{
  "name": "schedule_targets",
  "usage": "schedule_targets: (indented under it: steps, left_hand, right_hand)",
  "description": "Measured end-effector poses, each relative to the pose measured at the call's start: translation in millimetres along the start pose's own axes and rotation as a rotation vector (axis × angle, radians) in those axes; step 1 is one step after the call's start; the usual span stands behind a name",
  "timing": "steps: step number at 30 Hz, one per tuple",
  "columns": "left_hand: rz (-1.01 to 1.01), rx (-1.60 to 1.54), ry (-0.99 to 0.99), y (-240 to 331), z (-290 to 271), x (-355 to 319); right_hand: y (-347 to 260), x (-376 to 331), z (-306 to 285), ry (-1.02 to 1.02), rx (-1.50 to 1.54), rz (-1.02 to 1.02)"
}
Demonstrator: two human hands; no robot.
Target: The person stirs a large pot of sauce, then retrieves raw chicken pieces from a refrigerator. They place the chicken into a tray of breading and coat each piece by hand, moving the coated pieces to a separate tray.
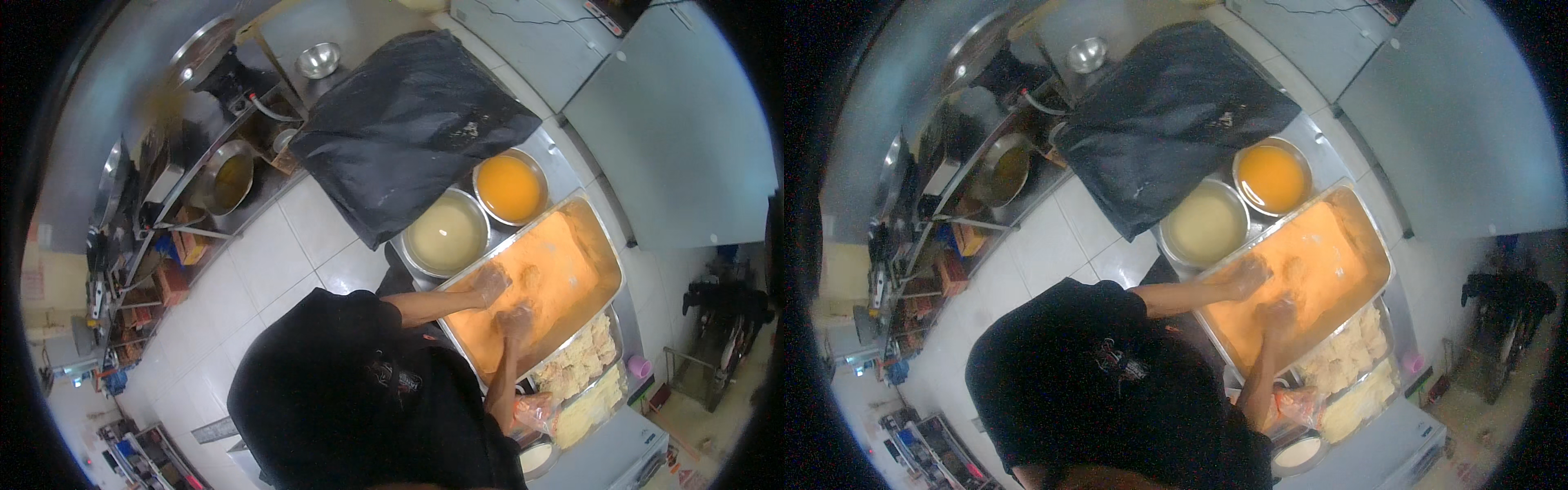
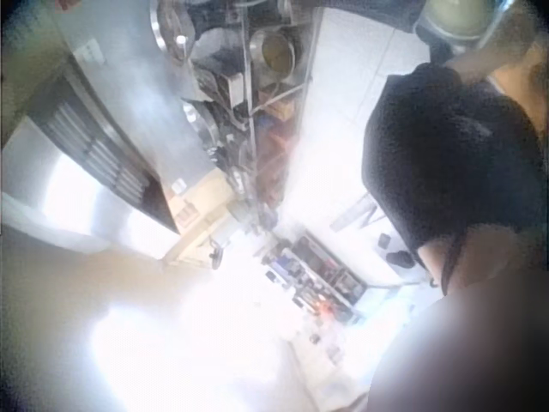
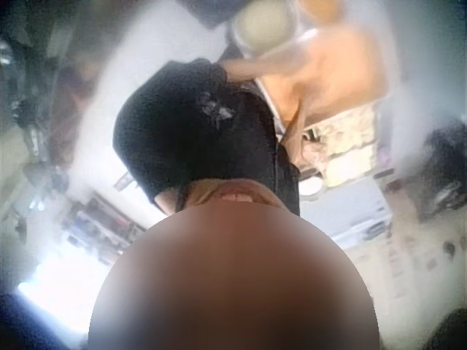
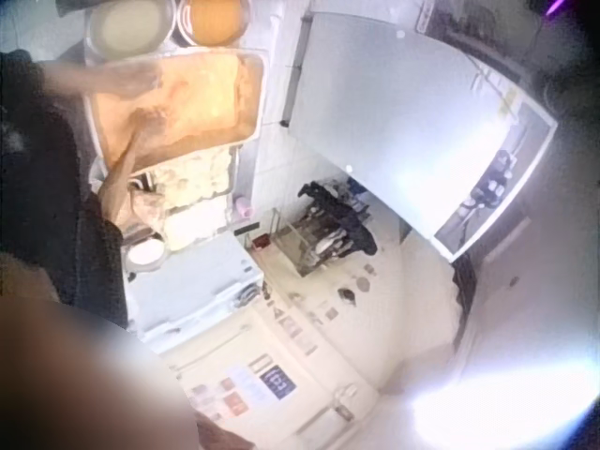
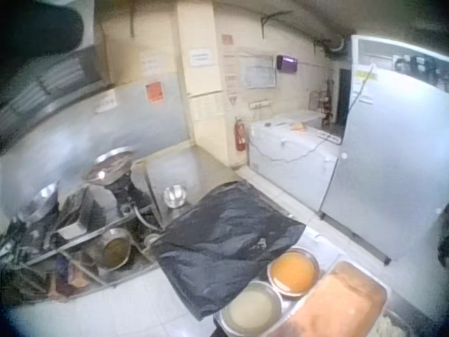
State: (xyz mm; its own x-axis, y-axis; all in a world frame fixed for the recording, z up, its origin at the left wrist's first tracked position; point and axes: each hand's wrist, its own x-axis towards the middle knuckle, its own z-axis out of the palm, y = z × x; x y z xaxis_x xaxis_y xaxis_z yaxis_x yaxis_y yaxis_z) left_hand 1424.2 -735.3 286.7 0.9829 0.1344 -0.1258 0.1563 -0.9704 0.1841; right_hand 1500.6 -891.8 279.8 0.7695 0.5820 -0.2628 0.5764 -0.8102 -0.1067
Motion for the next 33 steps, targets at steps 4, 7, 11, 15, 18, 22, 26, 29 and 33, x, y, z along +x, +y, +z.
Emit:
schedule_targets:
  steps: [4,7,11,15,18,22,26,29,33]
  left_hand:
    - [-0.034,0.023,-0.112,11,55,10]
    - [0.062,-0.062,-0.109,18,110,28]
    - [0.326,-0.488,0.082,-5,147,76]
    - [0.043,-0.252,0.024,4,80,137]
    - [0.09,-0.352,0.047,16,9,146]
    - [-0.037,-0.192,-0.532,29,0,113]
    - [-0.057,-0.033,-0.648,66,52,91]
    - [-0.249,-1.158,-0.329,60,50,80]
    - [-0.393,-0.913,-0.554,48,19,71]
  right_hand:
    - [9,-1,33,-0.196,0.621,-0.195]
    - [29,5,30,-0.152,0.101,-0.264]
    - [66,35,30,-0.124,0.507,0.034]
    - [125,74,27,0.093,0.659,0.386]
    - [151,67,9,0.34,0.406,0.177]
    - [136,24,-18,0.103,0.382,0.262]
    - [105,0,-16,-0.344,0.516,0.46]
    - [108,-2,1,-0.322,1.122,0.46]
    - [117,-2,25,-0.254,0.525,0.042]
